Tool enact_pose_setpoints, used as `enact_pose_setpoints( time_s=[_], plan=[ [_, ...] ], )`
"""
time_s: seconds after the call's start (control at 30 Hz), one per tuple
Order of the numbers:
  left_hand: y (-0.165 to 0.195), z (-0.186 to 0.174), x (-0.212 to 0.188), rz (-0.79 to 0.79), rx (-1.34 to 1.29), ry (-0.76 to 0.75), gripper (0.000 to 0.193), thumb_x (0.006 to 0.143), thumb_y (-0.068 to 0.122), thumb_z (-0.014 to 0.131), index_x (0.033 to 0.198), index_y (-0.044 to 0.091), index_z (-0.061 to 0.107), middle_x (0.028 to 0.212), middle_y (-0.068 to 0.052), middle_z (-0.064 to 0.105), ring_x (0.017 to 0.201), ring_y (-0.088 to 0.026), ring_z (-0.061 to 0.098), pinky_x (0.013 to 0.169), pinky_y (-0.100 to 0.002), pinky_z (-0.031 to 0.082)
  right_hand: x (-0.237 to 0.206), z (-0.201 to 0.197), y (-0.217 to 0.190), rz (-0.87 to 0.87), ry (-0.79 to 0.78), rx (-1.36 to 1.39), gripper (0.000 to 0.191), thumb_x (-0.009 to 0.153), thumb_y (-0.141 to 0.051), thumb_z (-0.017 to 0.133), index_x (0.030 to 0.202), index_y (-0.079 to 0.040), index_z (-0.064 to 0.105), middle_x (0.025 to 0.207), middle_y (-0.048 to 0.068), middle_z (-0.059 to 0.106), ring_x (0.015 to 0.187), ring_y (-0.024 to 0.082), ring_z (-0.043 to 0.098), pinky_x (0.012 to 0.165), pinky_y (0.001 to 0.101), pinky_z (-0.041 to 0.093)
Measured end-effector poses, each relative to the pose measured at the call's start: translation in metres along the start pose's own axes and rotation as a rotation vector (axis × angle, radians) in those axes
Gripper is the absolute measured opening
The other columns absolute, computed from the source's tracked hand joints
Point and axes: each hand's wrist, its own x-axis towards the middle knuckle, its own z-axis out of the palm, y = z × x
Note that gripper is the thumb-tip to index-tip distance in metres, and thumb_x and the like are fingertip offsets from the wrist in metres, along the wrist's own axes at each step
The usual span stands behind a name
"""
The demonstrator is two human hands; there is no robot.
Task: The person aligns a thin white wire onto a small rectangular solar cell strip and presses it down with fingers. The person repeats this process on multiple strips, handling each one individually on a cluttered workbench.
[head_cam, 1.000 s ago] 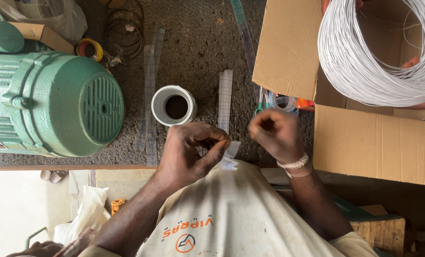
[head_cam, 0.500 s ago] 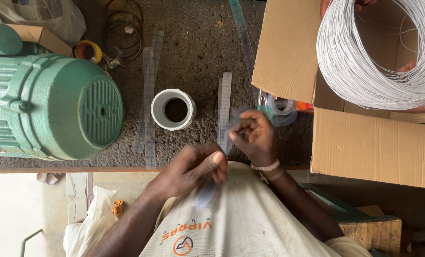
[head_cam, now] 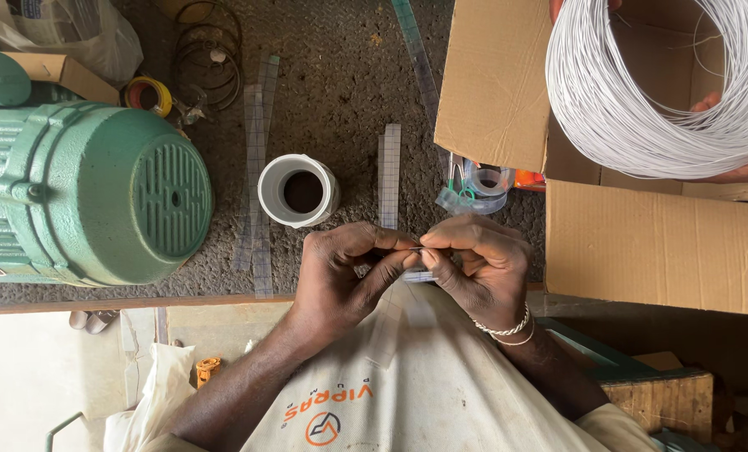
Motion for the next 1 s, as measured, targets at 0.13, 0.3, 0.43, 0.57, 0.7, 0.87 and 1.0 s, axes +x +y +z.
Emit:
enact_pose_setpoints(
  time_s=[0.13, 0.3, 0.43, 0.57, 0.7, 0.87, 1.0],
  plan=[
    [-0.001, -0.002, -0.001, -0.155, -0.159, -0.034, 0.017, 0.096, 0.010, 0.073, 0.107, -0.003, 0.075, 0.091, -0.008, 0.078, 0.083, -0.008, 0.071, 0.072, -0.023, 0.062, 0.005, -0.002, -0.004, -0.145, 0.009, -0.250, 0.012, 0.094, 0.001, 0.076, 0.105, -0.001, 0.071, 0.099, 0.010, 0.073, 0.087, 0.013, 0.074, 0.075, 0.0244, 0.061],
    [-0.004, -0.002, -0.001, -0.251, -0.254, -0.044, 0.018, 0.098, 0.010, 0.070, 0.106, -0.005, 0.075, 0.087, -0.007, 0.075, 0.077, -0.007, 0.066, 0.068, -0.023, 0.059, 0.005, -0.001, -0.010, -0.150, 0.033, -0.352, 0.015, 0.091, -0.001, 0.079, 0.104, -0.003, 0.073, 0.097, 0.009, 0.075, 0.083, 0.012, 0.073, 0.072, 0.0232, 0.058],
    [-0.004, -0.002, -0.001, -0.243, -0.224, -0.050, 0.017, 0.099, 0.009, 0.070, 0.106, -0.005, 0.075, 0.087, -0.007, 0.075, 0.077, -0.006, 0.066, 0.068, -0.022, 0.060, 0.004, -0.001, -0.012, -0.144, 0.030, -0.363, 0.015, 0.091, -0.001, 0.079, 0.104, -0.003, 0.073, 0.097, 0.010, 0.075, 0.085, 0.013, 0.073, 0.073, 0.0240, 0.059],
    [0.000, -0.003, 0.001, -0.205, -0.144, -0.042, 0.015, 0.097, 0.007, 0.071, 0.105, -0.005, 0.076, 0.088, -0.008, 0.077, 0.079, -0.006, 0.069, 0.070, -0.022, 0.061, 0.004, -0.001, -0.010, -0.116, 0.026, -0.345, 0.014, 0.092, -0.002, 0.079, 0.104, -0.002, 0.073, 0.097, 0.010, 0.074, 0.083, 0.013, 0.072, 0.074, 0.0246, 0.059],
    [0.007, -0.006, 0.003, -0.125, 0.007, -0.026, 0.012, 0.094, 0.005, 0.073, 0.102, -0.004, 0.076, 0.084, -0.009, 0.078, 0.073, -0.008, 0.072, 0.063, -0.023, 0.062, 0.006, -0.005, -0.003, -0.029, -0.028, -0.224, 0.011, 0.093, -0.007, 0.078, 0.102, -0.003, 0.075, 0.095, 0.007, 0.075, 0.078, 0.010, 0.067, 0.067, 0.0220, 0.055],
    [0.016, -0.006, 0.005, -0.013, 0.098, -0.046, 0.010, 0.093, 0.005, 0.074, 0.100, -0.001, 0.076, 0.086, -0.010, 0.078, 0.076, -0.012, 0.077, 0.069, -0.025, 0.066, 0.010, -0.013, 0.001, 0.120, -0.113, -0.123, 0.013, 0.093, -0.014, 0.079, 0.098, -0.002, 0.075, 0.095, 0.006, 0.075, 0.080, 0.008, 0.068, 0.067, 0.0213, 0.055],
    [0.019, -0.007, 0.006, -0.047, 0.171, -0.057, 0.009, 0.089, 0.006, 0.076, 0.097, 0.001, 0.076, 0.085, -0.009, 0.078, 0.074, -0.012, 0.078, 0.067, -0.026, 0.065, 0.012, -0.015, -0.001, 0.183, -0.158, -0.069, 0.012, 0.092, -0.010, 0.078, 0.097, -0.001, 0.073, 0.093, 0.005, 0.073, 0.081, 0.008, 0.066, 0.070, 0.0225, 0.054]
  ],
)
